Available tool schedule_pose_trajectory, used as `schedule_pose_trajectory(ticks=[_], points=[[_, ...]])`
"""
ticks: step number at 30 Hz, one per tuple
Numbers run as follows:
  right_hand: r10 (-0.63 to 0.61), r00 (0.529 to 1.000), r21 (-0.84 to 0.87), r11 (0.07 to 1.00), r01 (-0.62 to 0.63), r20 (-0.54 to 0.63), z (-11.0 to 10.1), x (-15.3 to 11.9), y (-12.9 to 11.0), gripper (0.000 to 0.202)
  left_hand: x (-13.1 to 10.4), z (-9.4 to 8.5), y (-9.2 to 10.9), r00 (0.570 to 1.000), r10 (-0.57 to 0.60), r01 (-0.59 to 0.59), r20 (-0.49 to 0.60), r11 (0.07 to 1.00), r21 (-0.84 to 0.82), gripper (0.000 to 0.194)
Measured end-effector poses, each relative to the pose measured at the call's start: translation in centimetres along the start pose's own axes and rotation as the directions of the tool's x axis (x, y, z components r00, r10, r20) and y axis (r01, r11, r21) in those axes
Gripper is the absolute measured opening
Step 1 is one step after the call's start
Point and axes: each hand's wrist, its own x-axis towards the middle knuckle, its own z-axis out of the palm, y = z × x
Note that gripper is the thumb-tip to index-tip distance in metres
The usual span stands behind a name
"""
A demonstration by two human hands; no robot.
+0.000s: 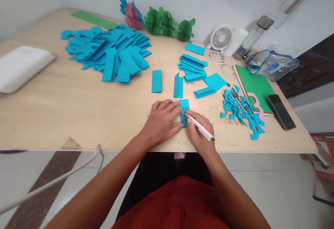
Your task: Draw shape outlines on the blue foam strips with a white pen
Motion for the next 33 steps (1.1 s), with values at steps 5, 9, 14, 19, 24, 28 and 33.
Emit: schedule_pose_trajectory(ticks=[5,9,14,19,24,28,33], points=[[-0.002,1.000,-0.002,1.000,0.002,-0.002,0.00,0.04,0.01,0.024,0.02,0.03,-0.01,1.000,0.006,-0.006,0.003,1.000,0.006,0.024],[-0.004,1.000,-0.005,1.000,0.004,-0.008,0.01,0.08,-0.02,0.024,-0.01,0.06,0.04,1.000,0.006,-0.006,-0.009,1.000,0.003,0.023],[-0.007,1.000,-0.013,1.000,0.006,-0.010,0.07,0.05,0.04,0.023,-0.02,0.01,0.04,1.000,0.010,-0.010,-0.010,1.000,-0.006,0.023],[-0.010,1.000,-0.008,1.000,0.010,-0.013,0.09,-0.04,0.01,0.024,-0.05,-0.05,-0.03,1.000,0.012,-0.012,-0.018,1.000,-0.011,0.023],[-0.004,1.000,-0.012,1.000,0.004,-0.014,0.07,0.04,-0.03,0.024,-0.04,0.01,-0.01,1.000,0.015,-0.015,-0.013,1.000,-0.004,0.023],[-0.010,1.000,-0.015,1.000,0.010,-0.008,0.04,0.08,-0.04,0.024,-0.02,0.03,0.04,1.000,0.014,-0.014,-0.016,1.000,-0.008,0.024],[-0.009,1.000,-0.020,1.000,0.009,-0.004,0.04,0.00,-0.17,0.024,-0.02,0.01,0.04,1.000,0.014,-0.014,-0.020,1.000,-0.014,0.024]])
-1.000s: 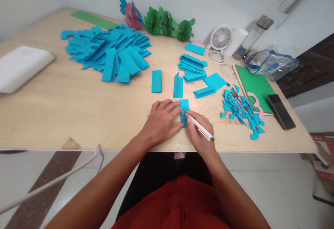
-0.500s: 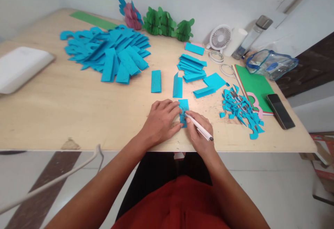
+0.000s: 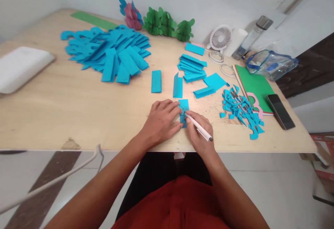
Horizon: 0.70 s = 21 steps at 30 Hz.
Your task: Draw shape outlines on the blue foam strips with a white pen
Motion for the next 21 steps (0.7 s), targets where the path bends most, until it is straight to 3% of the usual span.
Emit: schedule_pose_trajectory(ticks=[21], points=[[0.001,1.000,-0.018,1.000,-0.001,0.012,-0.05,0.07,0.06,0.025,0.04,-0.16,0.08,1.000,-0.010,0.010,0.014,1.000,-0.015,0.023]])
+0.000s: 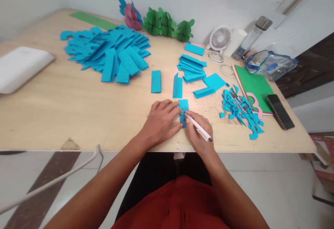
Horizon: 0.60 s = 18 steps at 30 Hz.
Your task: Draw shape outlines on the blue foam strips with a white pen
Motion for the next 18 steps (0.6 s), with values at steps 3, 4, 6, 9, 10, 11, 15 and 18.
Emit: schedule_pose_trajectory(ticks=[3,4,6,9,10,11,15,18], points=[[-0.010,1.000,0.006,1.000,0.010,-0.002,0.02,-0.02,0.05,0.025,0.01,-0.01,-0.02,1.000,0.003,-0.003,-0.001,1.000,0.008,0.024],[-0.013,1.000,0.008,1.000,0.013,-0.003,0.03,-0.03,0.07,0.025,0.01,0.00,-0.02,1.000,0.005,-0.005,0.001,1.000,0.011,0.024],[-0.016,1.000,0.006,1.000,0.016,-0.008,0.05,-0.04,0.10,0.025,0.00,0.01,-0.03,1.000,0.006,-0.006,0.003,1.000,0.015,0.024],[-0.016,1.000,0.006,1.000,0.016,-0.011,0.08,-0.04,0.11,0.024,-0.01,0.01,-0.01,1.000,0.005,-0.005,0.004,1.000,0.019,0.023],[-0.015,1.000,0.006,1.000,0.015,-0.011,0.08,-0.03,0.09,0.024,-0.01,0.01,0.00,1.000,0.005,-0.005,0.004,1.000,0.018,0.023],[-0.013,1.000,0.005,1.000,0.013,-0.011,0.08,-0.02,0.08,0.024,0.00,0.00,0.01,1.000,0.005,-0.005,0.003,1.000,0.016,0.023],[-0.010,1.000,-0.002,1.000,0.010,-0.012,0.04,0.04,-0.01,0.024,0.03,-0.04,0.05,1.000,0.003,-0.003,0.005,1.000,0.012,0.024],[-0.011,1.000,0.002,1.000,0.011,-0.014,0.03,0.05,-0.05,0.024,0.03,-0.03,0.04,1.000,0.001,-0.001,0.003,1.000,0.012,0.023]])
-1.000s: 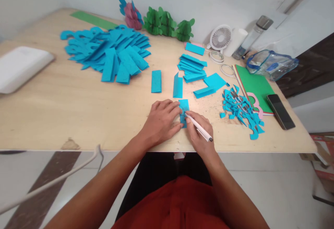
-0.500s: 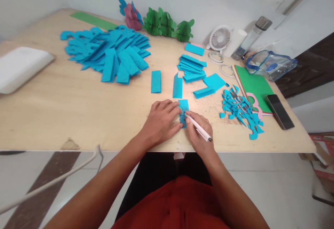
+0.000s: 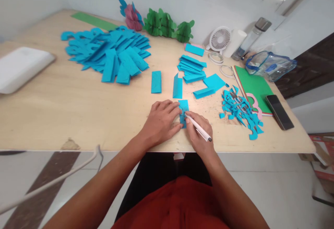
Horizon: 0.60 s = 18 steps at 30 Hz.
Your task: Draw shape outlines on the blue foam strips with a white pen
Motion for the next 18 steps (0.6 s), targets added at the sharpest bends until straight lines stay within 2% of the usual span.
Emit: schedule_pose_trajectory(ticks=[8,18], points=[[0.007,1.000,0.008,1.000,-0.007,-0.004,0.04,-0.06,0.11,0.024,-0.04,0.14,-0.16,1.000,0.010,-0.010,-0.015,1.000,-0.001,0.025],[-0.006,1.000,0.002,1.000,0.006,-0.010,0.10,-0.11,0.13,0.025,0.08,-0.40,-0.19,0.999,0.018,-0.017,0.030,1.000,-0.007,0.026]])
